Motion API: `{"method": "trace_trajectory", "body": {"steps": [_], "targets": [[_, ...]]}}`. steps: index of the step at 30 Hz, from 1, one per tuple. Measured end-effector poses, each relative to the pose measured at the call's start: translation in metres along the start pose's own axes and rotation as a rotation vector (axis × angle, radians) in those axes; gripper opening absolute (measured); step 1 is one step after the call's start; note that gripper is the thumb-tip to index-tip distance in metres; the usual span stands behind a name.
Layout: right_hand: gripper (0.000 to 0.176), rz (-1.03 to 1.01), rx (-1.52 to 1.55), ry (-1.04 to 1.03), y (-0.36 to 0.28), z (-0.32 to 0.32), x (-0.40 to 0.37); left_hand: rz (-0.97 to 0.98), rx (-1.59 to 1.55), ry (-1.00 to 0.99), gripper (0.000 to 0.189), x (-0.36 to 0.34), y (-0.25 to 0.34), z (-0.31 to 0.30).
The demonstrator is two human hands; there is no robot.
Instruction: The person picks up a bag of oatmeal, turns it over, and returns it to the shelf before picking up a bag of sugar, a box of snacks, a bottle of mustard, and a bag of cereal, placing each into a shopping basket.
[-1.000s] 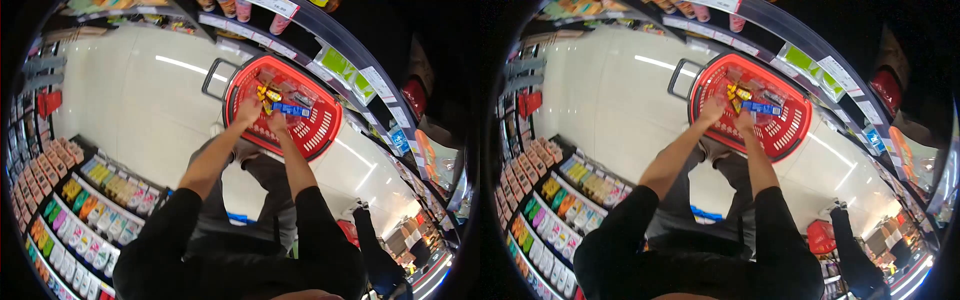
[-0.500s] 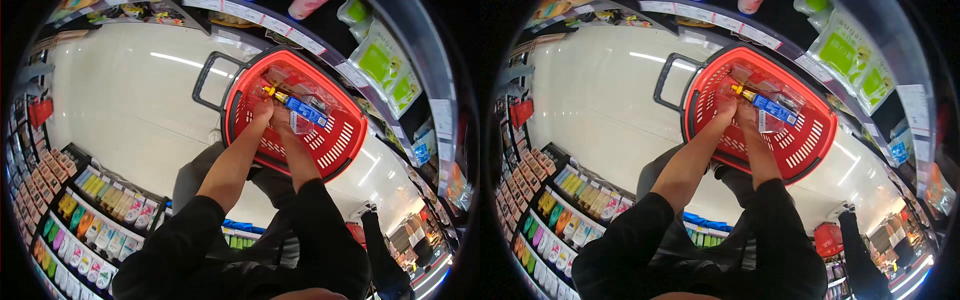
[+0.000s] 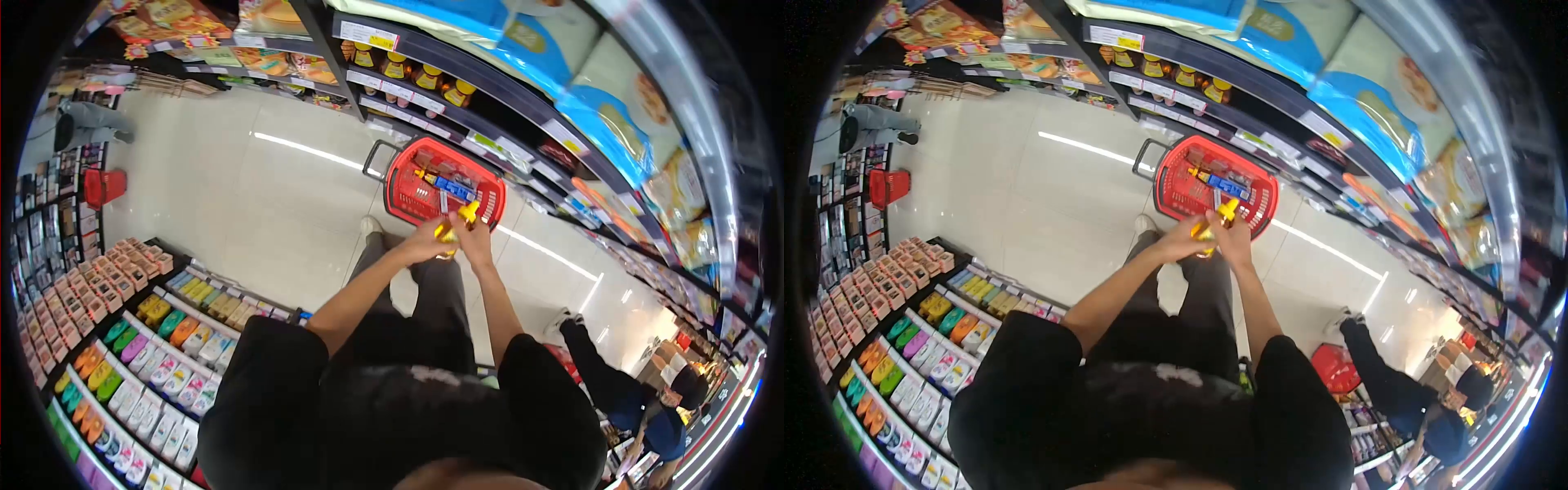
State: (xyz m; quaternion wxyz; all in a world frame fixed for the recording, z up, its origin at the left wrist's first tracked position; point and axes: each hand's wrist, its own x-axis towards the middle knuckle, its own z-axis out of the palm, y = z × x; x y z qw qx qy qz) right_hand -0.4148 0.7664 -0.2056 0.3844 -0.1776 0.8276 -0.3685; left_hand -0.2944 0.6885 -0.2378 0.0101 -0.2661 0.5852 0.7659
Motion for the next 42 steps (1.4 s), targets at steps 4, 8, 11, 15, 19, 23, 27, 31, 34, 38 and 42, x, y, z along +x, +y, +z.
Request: {"method": "trace_trajectory", "body": {"steps": [4,8,11,15,19,23,27,31,34,38,42], "targets": [[0.025,-0.028,0.423,-0.108,-0.083,-0.044,-0.065,0.008,-0.293,-0.026,0.045,-0.053,0.101,-0.003],[0.026,-0.158,0.742,-0.209,-0.120,-0.074,-0.093,0.067,-0.355,-0.034,0.047,-0.079,0.164,0.001],[0.036,-0.353,0.682,-0.243,-0.148,-0.090,-0.102,0.111,-0.243,-0.027,0.044,-0.086,0.190,0.010],[0.035,-0.318,0.789,-0.383,-0.146,-0.110,-0.076,0.076,-0.305,-0.080,0.043,-0.085,0.199,0.023],[0.025,-0.273,0.668,-0.416,-0.137,-0.120,-0.052,0.063,-0.145,0.124,0.040,-0.072,0.199,0.036],[0.027,-0.046,0.767,-0.410,-0.114,-0.103,-0.014,-0.198,-0.286,0.246,0.037,-0.046,0.171,0.015],[0.034,0.091,0.638,-0.492,-0.127,-0.087,0.011,-0.137,-0.343,0.205,0.035,-0.011,0.155,-0.014],[0.037,-0.059,0.541,-0.410,-0.114,-0.065,0.070,-0.167,-0.245,0.190,0.033,0.042,0.138,-0.045],[0.040,-0.276,0.322,-0.153,-0.103,-0.052,0.114,-0.300,-0.503,0.297,0.032,0.102,0.114,-0.057],[0.044,-0.319,0.003,-0.031,-0.093,-0.052,0.162,-0.299,-0.965,0.201,0.028,0.171,0.102,-0.052],[0.037,-0.381,-0.027,0.243,-0.101,-0.054,0.170,-0.284,-0.981,0.168,0.023,0.187,0.127,-0.041]]}}
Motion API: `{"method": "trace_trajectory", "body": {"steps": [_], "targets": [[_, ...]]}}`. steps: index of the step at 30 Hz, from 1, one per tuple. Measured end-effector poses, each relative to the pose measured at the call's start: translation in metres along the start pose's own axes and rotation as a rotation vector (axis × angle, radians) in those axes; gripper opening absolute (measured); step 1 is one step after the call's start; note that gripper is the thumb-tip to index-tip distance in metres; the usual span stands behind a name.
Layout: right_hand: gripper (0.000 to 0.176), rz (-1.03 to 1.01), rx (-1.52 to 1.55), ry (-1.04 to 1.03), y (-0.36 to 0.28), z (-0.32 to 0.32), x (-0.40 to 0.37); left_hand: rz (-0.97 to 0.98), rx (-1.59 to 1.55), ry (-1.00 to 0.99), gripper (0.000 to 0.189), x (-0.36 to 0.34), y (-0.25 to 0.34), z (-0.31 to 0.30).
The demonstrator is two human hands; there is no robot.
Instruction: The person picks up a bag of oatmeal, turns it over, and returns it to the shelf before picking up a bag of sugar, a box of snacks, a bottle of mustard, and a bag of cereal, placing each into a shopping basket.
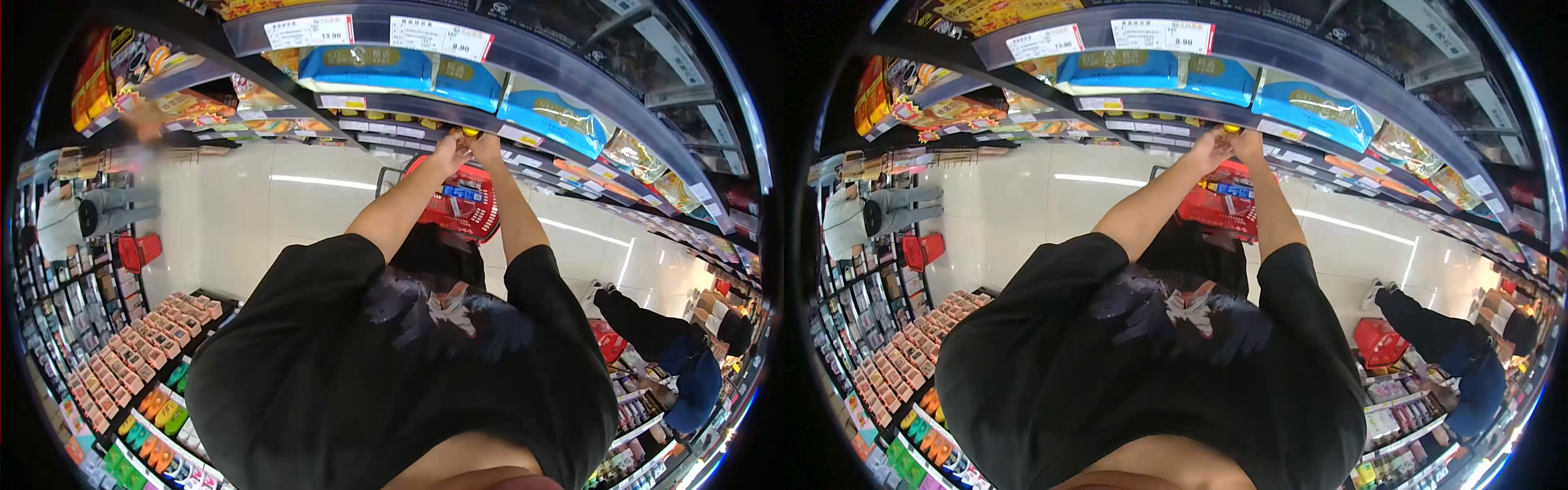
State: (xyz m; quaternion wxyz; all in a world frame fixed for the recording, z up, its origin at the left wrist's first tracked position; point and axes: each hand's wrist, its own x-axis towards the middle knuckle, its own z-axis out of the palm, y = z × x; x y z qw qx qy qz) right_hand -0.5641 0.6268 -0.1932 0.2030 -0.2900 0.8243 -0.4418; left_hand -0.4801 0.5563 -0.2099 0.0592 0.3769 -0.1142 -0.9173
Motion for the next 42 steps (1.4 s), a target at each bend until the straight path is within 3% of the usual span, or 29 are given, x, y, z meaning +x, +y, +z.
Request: {"method": "trace_trajectory", "body": {"steps": [2,4,6,8,9,14,16,18,21,25,26,28,29,33,37,39,42], "targets": [[0.037,-0.076,-0.057,0.009,0.000,-0.003,0.007,-0.026,0.005,0.022,0.021,0.008,0.004,0.007],[0.037,0.035,-0.081,-0.086,0.007,0.003,0.013,0.002,0.033,-0.001,0.020,0.012,0.004,0.004],[0.035,0.006,-0.248,-0.089,0.019,0.011,0.021,0.001,0.018,0.018,0.019,0.015,0.004,0.000],[0.036,0.055,-0.366,-0.244,0.015,0.015,0.033,0.060,0.014,-0.052,0.019,0.015,0.004,-0.002],[0.035,-0.005,-0.495,-0.231,0.013,0.016,0.036,0.064,0.009,-0.047,0.019,0.015,0.004,-0.003],[0.035,-0.140,-0.520,-0.163,0.033,0.024,0.045,0.060,0.070,-0.014,0.025,0.007,0.010,0.000],[0.038,0.079,-0.375,-0.351,0.013,0.012,0.042,0.065,0.100,-0.011,0.026,0.006,0.012,-0.001],[0.041,0.042,-0.395,-0.375,0.011,0.007,0.043,0.065,0.137,-0.015,0.028,0.008,0.012,0.001],[0.044,-0.286,-0.623,-0.172,0.052,0.025,0.057,0.089,0.221,-0.019,0.028,-0.003,0.022,0.018],[0.045,-0.393,-0.404,-0.203,0.060,0.026,0.067,0.113,0.240,0.042,0.030,-0.016,0.033,0.030],[0.045,-0.385,-0.403,-0.197,0.061,0.027,0.065,0.118,0.215,0.084,0.030,-0.019,0.034,0.035],[0.045,-0.150,-0.513,-0.174,0.058,0.026,0.063,0.114,0.190,0.119,0.029,-0.019,0.032,0.039],[0.045,-0.214,-0.653,-0.280,0.054,0.020,0.067,0.086,0.206,0.082,0.028,-0.017,0.031,0.035],[0.045,0.005,-0.542,-0.315,0.020,0.011,0.051,0.047,0.235,0.024,0.025,-0.012,0.022,0.025],[0.042,-0.023,-0.449,-0.286,0.013,0.011,0.044,0.029,0.193,0.012,0.027,-0.001,0.016,0.011],[0.046,0.074,-0.391,-0.462,0.012,0.008,0.046,0.022,0.182,0.003,0.028,-0.002,0.013,0.006],[0.044,0.031,-0.513,-0.482,-0.014,-0.001,0.040,0.060,0.205,0.025,0.024,-0.005,0.010,0.007]]}}
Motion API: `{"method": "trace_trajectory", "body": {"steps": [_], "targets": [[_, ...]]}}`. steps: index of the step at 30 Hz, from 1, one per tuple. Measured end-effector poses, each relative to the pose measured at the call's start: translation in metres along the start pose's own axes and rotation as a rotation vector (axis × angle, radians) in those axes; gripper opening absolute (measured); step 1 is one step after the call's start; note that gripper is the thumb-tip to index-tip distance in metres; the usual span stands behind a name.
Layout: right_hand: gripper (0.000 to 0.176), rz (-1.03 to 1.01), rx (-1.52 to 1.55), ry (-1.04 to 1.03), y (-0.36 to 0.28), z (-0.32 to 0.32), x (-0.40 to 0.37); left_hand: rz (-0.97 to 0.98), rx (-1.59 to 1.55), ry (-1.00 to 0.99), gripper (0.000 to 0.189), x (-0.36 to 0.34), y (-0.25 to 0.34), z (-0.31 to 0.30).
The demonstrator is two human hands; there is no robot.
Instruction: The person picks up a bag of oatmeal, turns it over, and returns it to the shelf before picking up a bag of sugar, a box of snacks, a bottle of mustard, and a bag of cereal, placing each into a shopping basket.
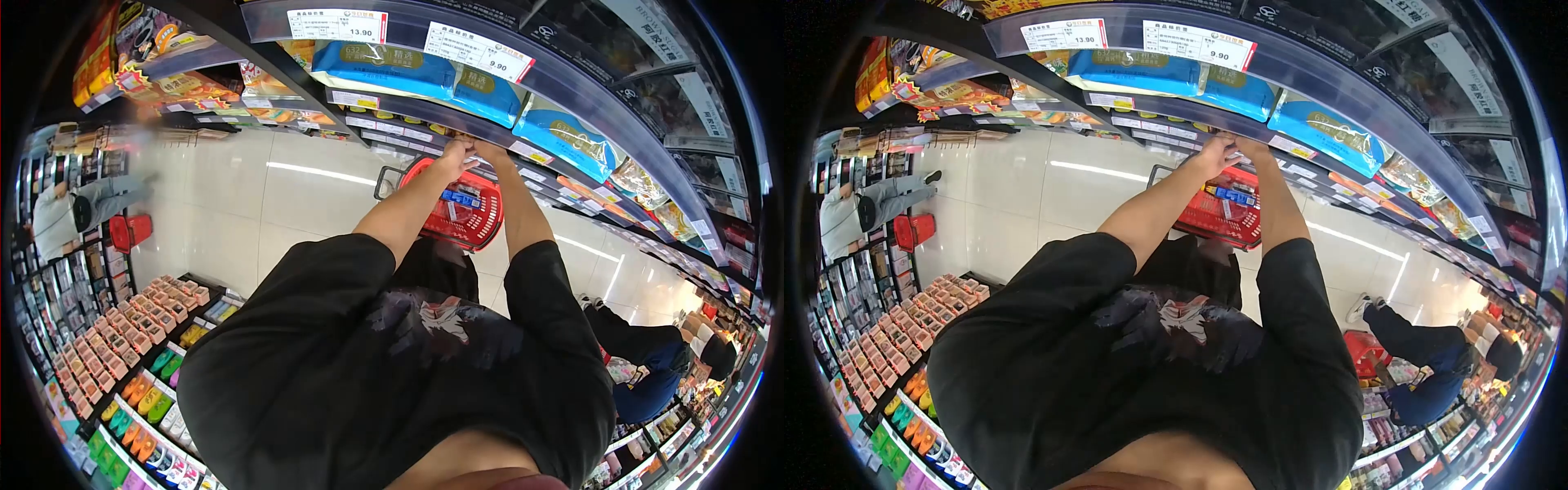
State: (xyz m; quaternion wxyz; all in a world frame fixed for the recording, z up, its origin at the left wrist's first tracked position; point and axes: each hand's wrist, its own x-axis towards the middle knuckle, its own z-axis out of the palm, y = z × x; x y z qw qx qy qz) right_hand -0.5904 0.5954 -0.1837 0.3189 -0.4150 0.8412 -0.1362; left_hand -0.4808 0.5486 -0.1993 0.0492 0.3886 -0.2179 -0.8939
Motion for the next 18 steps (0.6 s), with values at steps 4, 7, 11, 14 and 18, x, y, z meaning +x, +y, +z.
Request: {"method": "trace_trajectory", "body": {"steps": [4,7,11,14,18], "targets": [[0.043,0.046,0.109,-0.005,0.002,0.004,0.000,0.014,-0.010,-0.025,0.028,0.003,-0.001,-0.003],[0.043,0.066,0.122,0.039,0.011,0.012,0.002,0.034,-0.054,-0.020,0.030,-0.001,0.001,0.003],[0.035,-0.018,0.207,0.360,0.019,0.033,-0.027,0.051,-0.009,0.085,0.047,-0.002,-0.019,0.005],[0.042,0.001,0.365,0.332,0.036,0.060,-0.048,0.054,-0.003,0.153,0.045,-0.007,-0.055,0.003],[0.051,0.014,0.447,0.163,0.070,0.105,-0.071,0.002,-0.071,0.155,0.040,-0.028,-0.104,-0.013]]}}
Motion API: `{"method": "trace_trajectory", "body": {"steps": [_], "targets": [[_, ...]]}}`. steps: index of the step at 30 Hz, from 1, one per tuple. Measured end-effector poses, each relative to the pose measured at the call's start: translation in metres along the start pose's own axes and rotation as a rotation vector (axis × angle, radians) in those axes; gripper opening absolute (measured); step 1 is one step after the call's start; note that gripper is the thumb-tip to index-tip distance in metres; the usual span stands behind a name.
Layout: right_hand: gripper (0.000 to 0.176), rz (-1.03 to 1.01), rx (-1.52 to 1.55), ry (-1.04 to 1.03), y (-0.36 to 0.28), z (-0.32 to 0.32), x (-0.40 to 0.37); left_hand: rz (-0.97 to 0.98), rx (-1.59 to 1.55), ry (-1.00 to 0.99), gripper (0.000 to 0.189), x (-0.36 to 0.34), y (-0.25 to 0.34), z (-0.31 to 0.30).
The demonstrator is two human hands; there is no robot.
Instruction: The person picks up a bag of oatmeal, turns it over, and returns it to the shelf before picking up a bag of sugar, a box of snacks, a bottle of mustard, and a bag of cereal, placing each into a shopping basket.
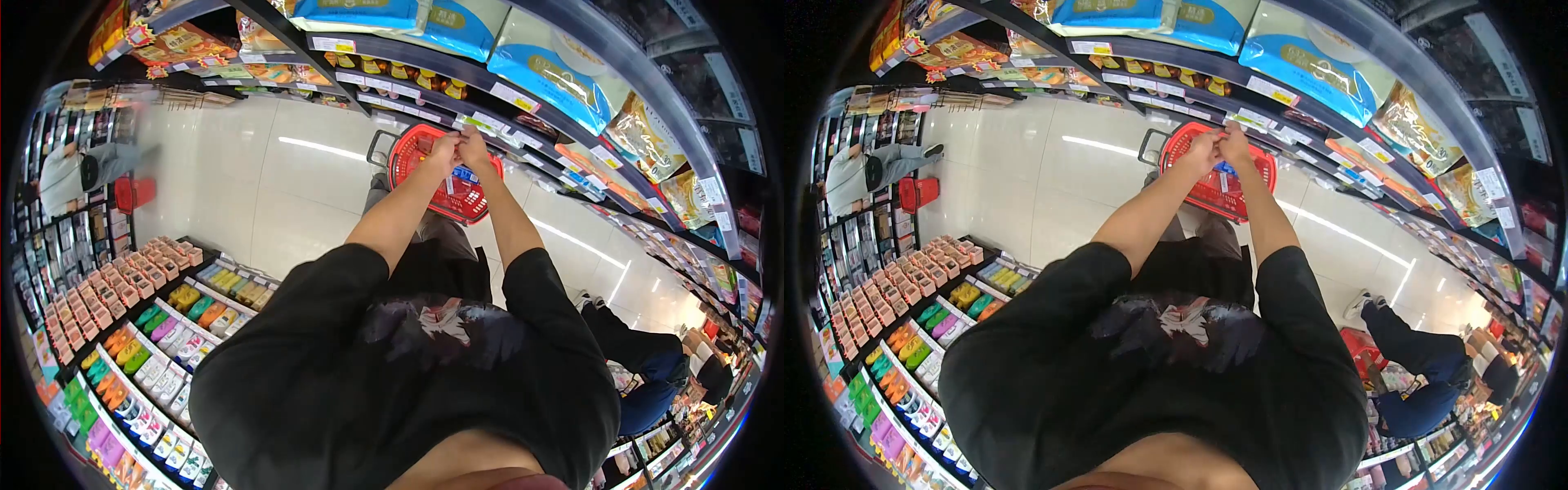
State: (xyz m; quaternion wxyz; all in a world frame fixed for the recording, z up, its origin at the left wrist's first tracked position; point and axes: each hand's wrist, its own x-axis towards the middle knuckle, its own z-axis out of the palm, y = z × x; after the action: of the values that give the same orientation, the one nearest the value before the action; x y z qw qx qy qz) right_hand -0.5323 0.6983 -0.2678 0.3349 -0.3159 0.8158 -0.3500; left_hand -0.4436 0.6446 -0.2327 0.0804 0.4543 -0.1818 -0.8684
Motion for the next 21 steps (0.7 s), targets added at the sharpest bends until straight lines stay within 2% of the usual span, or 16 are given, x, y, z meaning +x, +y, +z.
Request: {"method": "trace_trajectory", "body": {"steps": [2,4,5,6,8,9,10,11,12,13,14,16,18,19,21], "targets": [[0.047,0.016,0.009,0.013,0.030,0.013,-0.023,-0.031,-0.012,0.052,0.035,-0.010,-0.027,-0.014],[0.036,0.028,0.162,-0.181,0.063,0.032,-0.035,-0.060,-0.033,0.141,0.026,-0.016,-0.045,-0.033],[0.024,0.297,0.461,-0.360,0.059,0.035,-0.049,-0.092,-0.043,0.161,0.019,-0.010,-0.059,-0.049],[0.024,0.301,0.456,-0.369,0.055,0.038,-0.061,-0.093,-0.052,0.166,0.019,-0.002,-0.070,-0.064],[0.021,0.598,0.633,-0.313,0.022,0.038,-0.091,-0.138,-0.062,0.292,0.018,-0.005,-0.088,-0.085],[0.021,0.604,0.629,-0.309,0.026,0.052,-0.096,-0.131,-0.052,0.317,0.021,-0.006,-0.094,-0.090],[0.024,0.722,0.816,-0.238,0.041,0.072,-0.101,-0.142,-0.054,0.312,0.021,-0.001,-0.103,-0.097],[0.027,0.838,1.003,-0.160,0.057,0.091,-0.106,-0.067,0.316,0.393,0.025,0.007,-0.115,-0.107],[0.027,0.842,0.997,-0.151,0.070,0.107,-0.110,0.018,0.687,0.463,0.030,0.014,-0.124,-0.114],[0.028,0.810,1.196,-0.086,0.084,0.123,-0.111,0.186,0.864,0.449,0.039,0.008,-0.128,-0.113],[0.029,0.768,1.393,-0.022,0.103,0.139,-0.106,0.188,0.859,0.444,0.039,0.016,-0.129,-0.118],[0.031,0.781,1.367,-0.070,0.127,0.151,-0.096,0.150,0.913,0.342,0.042,0.033,-0.137,-0.136],[0.031,0.896,0.885,-0.095,0.113,0.145,-0.080,0.108,0.858,0.324,0.041,0.046,-0.133,-0.154],[0.031,0.887,0.881,-0.094,0.134,0.158,-0.069,0.106,0.825,0.348,0.041,0.068,-0.143,-0.171],[0.030,0.705,0.573,-0.193,0.196,0.193,-0.035,0.102,0.827,0.350,0.041,0.127,-0.157,-0.210]]}}
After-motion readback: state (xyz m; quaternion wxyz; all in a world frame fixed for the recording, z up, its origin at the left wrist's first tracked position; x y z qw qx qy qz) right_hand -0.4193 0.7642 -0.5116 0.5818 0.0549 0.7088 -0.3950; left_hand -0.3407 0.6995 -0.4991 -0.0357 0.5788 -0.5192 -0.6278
